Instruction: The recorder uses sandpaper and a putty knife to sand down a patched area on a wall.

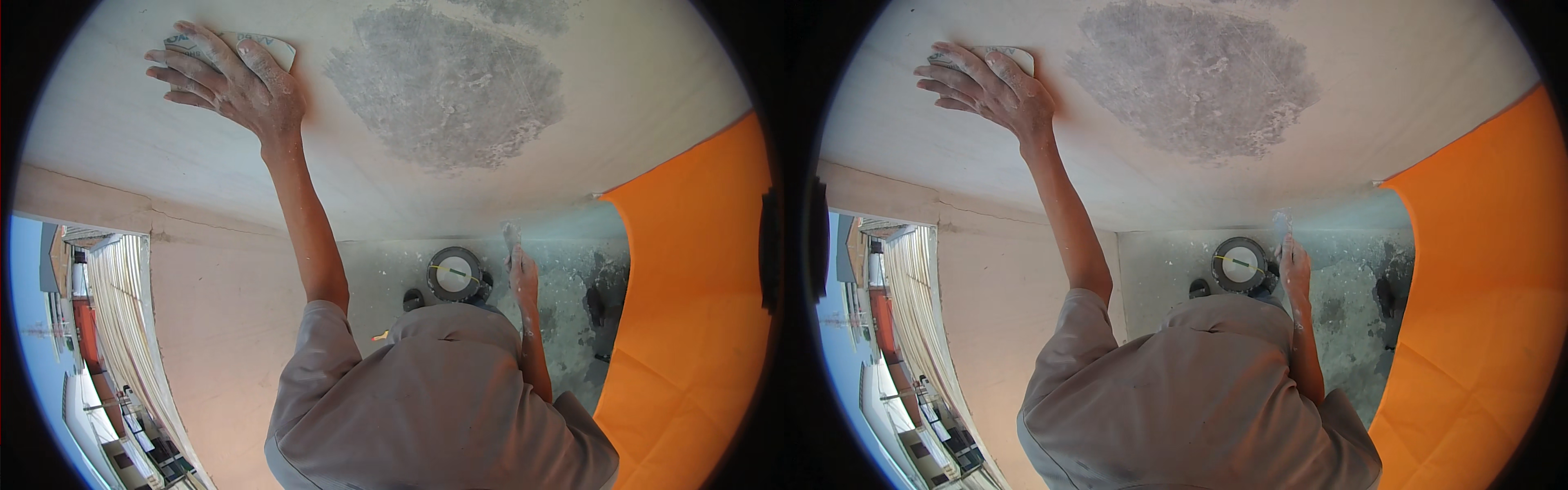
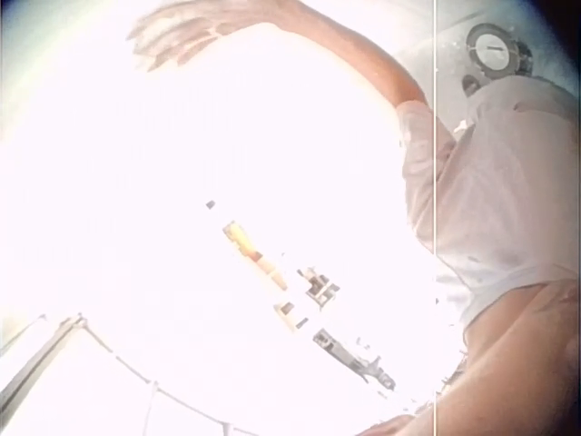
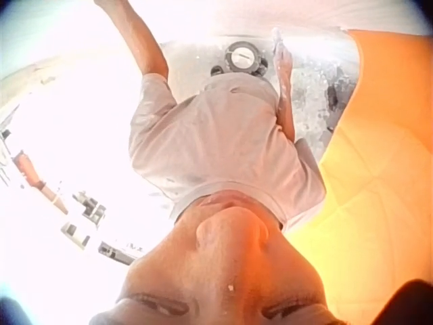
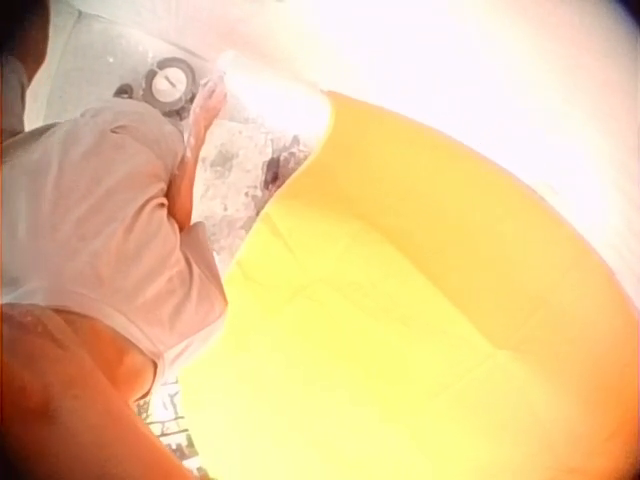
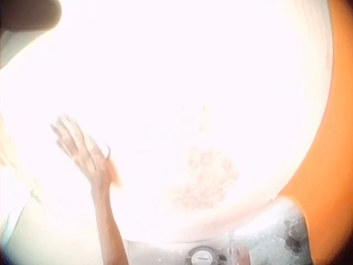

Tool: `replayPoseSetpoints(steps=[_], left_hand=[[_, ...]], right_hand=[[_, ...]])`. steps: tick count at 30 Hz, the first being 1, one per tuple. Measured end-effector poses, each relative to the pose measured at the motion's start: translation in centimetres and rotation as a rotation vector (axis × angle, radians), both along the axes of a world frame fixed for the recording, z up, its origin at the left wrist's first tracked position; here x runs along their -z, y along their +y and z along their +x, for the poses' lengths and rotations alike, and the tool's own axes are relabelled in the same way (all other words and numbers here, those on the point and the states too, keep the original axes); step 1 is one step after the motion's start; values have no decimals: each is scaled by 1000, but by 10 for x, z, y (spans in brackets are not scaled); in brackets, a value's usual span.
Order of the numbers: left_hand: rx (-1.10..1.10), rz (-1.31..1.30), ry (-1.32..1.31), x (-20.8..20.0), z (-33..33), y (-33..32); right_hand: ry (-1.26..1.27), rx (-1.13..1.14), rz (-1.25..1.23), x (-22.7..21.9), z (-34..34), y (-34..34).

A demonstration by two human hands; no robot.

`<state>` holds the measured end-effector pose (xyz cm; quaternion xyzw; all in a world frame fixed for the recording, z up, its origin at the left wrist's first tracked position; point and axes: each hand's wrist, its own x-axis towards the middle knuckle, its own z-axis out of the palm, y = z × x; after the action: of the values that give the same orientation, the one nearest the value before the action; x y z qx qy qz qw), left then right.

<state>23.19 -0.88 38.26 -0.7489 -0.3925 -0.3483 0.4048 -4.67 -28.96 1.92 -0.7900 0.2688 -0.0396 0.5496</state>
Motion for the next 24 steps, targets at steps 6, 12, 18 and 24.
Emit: replayPoseSetpoints(steps=[6,12,18,24], left_hand=[[1613,-213,-417,90,5,-1],[1656,-388,-253,344,-28,-14],[1611,-721,-354,310,-36,-48],[1517,-737,-592,159,-15,-43]], right_hand=[[-84,-95,-99,-15,28,13],[-168,-138,-117,-23,45,23],[-141,-160,-97,-26,32,26],[-123,-112,-127,-22,10,26]])
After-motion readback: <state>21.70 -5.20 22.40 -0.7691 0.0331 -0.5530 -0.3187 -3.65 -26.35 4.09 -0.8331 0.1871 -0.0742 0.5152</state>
